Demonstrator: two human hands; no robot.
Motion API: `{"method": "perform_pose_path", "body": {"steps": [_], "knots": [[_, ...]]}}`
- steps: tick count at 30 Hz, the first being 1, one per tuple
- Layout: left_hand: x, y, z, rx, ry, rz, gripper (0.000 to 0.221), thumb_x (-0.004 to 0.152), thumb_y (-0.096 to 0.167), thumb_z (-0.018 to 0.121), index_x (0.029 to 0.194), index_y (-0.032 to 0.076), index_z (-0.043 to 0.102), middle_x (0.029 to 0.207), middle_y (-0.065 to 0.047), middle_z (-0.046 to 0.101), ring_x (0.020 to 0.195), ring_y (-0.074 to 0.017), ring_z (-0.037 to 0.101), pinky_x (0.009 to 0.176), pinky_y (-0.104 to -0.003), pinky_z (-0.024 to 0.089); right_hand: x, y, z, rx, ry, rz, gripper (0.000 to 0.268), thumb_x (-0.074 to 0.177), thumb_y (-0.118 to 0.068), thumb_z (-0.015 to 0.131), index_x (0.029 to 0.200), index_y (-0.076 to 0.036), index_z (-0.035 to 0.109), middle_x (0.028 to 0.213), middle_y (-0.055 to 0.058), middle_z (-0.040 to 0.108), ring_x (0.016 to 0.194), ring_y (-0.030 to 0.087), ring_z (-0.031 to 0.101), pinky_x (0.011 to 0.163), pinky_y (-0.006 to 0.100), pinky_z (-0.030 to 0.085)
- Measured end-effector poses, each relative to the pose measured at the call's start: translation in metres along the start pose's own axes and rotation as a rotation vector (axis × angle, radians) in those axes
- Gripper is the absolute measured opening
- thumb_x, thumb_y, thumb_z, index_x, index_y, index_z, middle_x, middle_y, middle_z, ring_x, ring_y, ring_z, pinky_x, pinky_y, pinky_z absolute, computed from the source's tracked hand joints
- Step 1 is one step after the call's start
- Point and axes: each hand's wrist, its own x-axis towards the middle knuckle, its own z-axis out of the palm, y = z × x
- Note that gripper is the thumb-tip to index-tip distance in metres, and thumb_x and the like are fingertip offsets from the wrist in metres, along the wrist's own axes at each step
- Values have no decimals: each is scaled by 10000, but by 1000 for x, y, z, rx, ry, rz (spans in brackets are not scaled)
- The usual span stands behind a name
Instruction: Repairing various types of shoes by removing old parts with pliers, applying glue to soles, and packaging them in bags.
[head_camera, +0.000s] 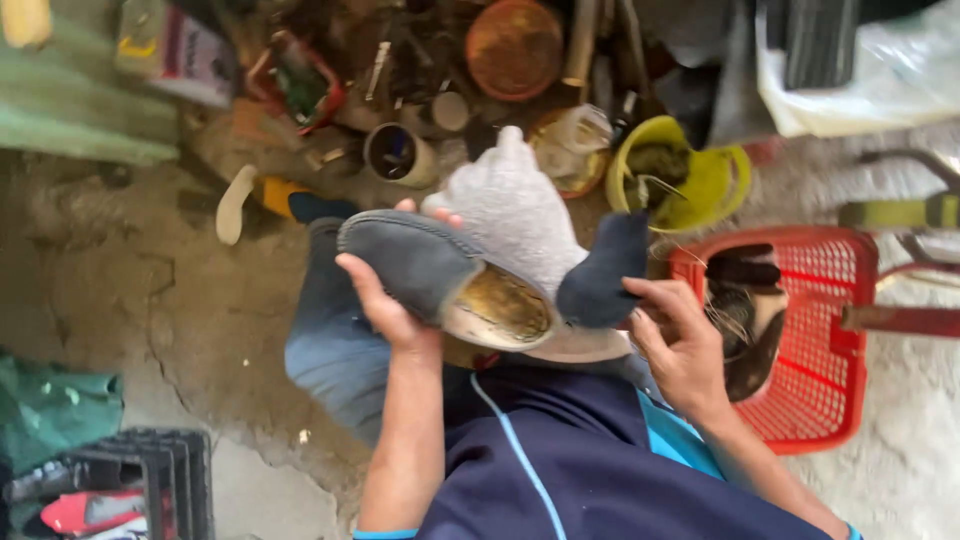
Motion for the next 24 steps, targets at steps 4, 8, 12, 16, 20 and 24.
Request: {"method": "perform_pose_path", "body": {"steps": [4, 8, 12, 16, 20, 24], "knots": [[-7, 15, -2, -47, -93, -42, 972, 844, 817, 467, 1496, 98, 527, 1283, -294, 664, 1234, -414, 645, 1137, -548, 477, 4, 2, -3, -451, 91, -337, 298, 939, 13, 719, 1214, -80, 783, 979, 108, 654, 765, 190, 657, 679, 320, 579], [-4, 20, -2, 59, -58, 1, 1005, 780, 844, 432, 1413, 82, 599, 1171, -276, 720, 1147, -384, 708, 1080, -497, 551, 21, 2, -24, -744, 178, -491, 166, 974, -96, 787, 1136, -130, 807, 812, 111, 628, 689, 266, 630, 637, 364, 527], [-6, 26, 4, 76, 33, -63, 1014, 750, 815, 434, 1424, 75, 594, 1197, -294, 704, 1162, -423, 699, 1083, -518, 555, 32, 30, -64, -984, 325, -525, 129, 981, -223, 823, 1027, -109, 785, 795, 74, 624, 708, 274, 652, 643, 359, 533], [-9, 27, 17, 87, 127, -91, 987, 729, 780, 447, 1457, 125, 573, 1248, -255, 691, 1194, -393, 693, 1124, -523, 541, 39, 25, -85, -979, 444, -406, 117, 980, -199, 798, 947, -109, 732, 737, 88, 607, 656, 301, 645, 596, 406, 506], [-7, 22, 22, 118, 85, -83, 952, 764, 763, 450, 1457, 121, 565, 1277, -252, 669, 1222, -385, 673, 1158, -520, 514, 72, -16, -108, -855, 526, -669, 94, 995, -33, 835, 1002, -53, 743, 781, 90, 634, 665, 256, 639, 644, 336, 513], [-9, 18, 18, 77, 58, -39, 939, 785, 757, 467, 1443, 97, 575, 1260, -273, 663, 1222, -409, 660, 1146, -524, 508, 113, -75, -123, -961, 591, -1012, 195, 934, 65, 892, 1054, -6, 756, 950, 91, 640, 738, 281, 650, 736, 352, 550]]}}
